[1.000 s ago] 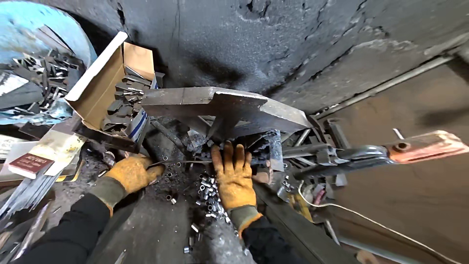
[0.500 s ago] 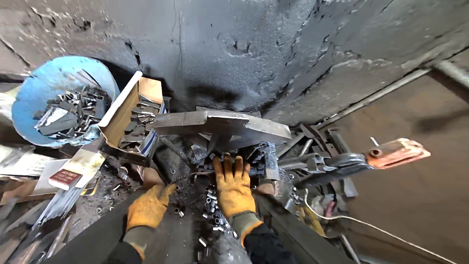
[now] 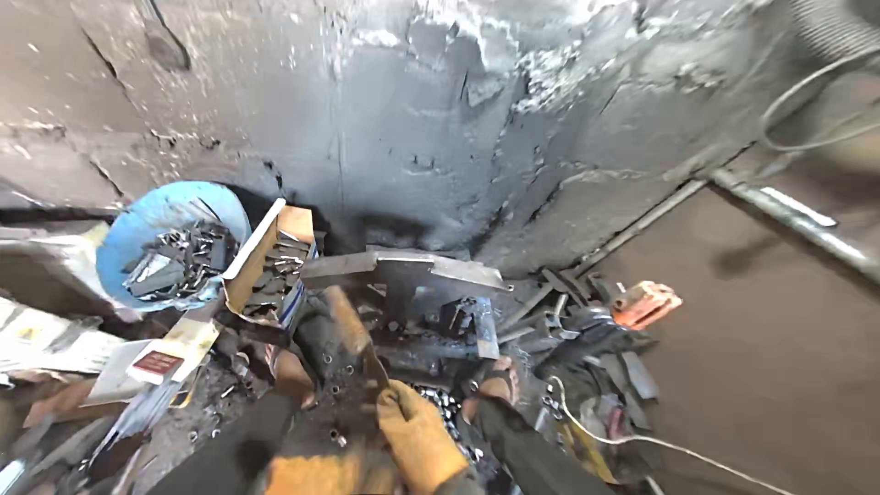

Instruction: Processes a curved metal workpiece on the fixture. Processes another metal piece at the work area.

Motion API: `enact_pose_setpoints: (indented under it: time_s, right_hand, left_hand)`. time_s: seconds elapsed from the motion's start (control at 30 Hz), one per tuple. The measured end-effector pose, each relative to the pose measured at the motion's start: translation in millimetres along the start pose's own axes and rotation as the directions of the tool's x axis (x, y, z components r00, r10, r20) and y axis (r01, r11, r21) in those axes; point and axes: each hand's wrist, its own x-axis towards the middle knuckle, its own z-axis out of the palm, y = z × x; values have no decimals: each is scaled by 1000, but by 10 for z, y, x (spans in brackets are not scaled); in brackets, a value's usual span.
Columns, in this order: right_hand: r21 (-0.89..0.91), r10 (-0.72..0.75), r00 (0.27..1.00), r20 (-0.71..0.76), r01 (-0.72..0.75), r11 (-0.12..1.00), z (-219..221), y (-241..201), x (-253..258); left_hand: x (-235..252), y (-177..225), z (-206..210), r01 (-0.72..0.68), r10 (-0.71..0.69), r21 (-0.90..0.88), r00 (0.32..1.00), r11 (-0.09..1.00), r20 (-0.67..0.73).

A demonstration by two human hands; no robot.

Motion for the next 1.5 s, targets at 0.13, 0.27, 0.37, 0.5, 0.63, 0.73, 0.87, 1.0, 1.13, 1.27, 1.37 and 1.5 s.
enact_pose_setpoints:
  time_s: [0.13,0.27,0.37,0.5,0.63,0.73,0.87,1.0,1.13,1.27,1.37,1.5]
  right_hand:
    - [-656,-48,997,65,79,751,-548,-321,-113]
    - [-695,-308,940,145,318,645,-870,-584,-290]
    - [-736,-302,953,-21,189,650,-1316,-782,-388]
    - [-811,-341,929,-141,90,578,-1850,-794,-222]
    - [-916,-506,844,-180,43,398,-1954,-724,67]
    - [-945,-455,877,-154,4,327,-2057,-837,220]
    - [-963,-475,876,-87,48,266,-2184,-863,320]
    - [-969,-582,813,-14,134,210,-2276,-834,390]
    - [-967,-563,827,0,142,209,-2332,-891,425]
    - [-964,-502,863,-54,86,251,-2275,-888,383]
    - [-937,-416,905,-91,64,344,-2096,-953,329]
    - [-922,-382,924,-10,139,360,-1849,-1112,458]
  left_hand:
    - [120,-34,-669,-192,467,476,676,858,-570]
    - [468,-90,-1185,6,181,473,920,881,-348]
    - [663,-81,-1376,91,25,343,947,935,-320]
    - [1000,4,-1545,198,-120,252,949,947,-292]
    - [1440,62,-1606,179,-118,251,964,951,-240]
    - [1637,-4,-1645,136,-93,266,981,954,-168]
    - [1703,-112,-1636,76,-27,304,986,950,-162]
    - [1743,-172,-1650,30,33,351,984,936,-173]
    - [1778,-197,-1686,-8,74,362,983,932,-168]
    - [1761,-222,-1600,-11,92,341,971,940,-221]
    - [1545,-229,-1564,51,33,285,958,957,-283]
    - [1318,-411,-1639,193,-130,275,965,942,-229]
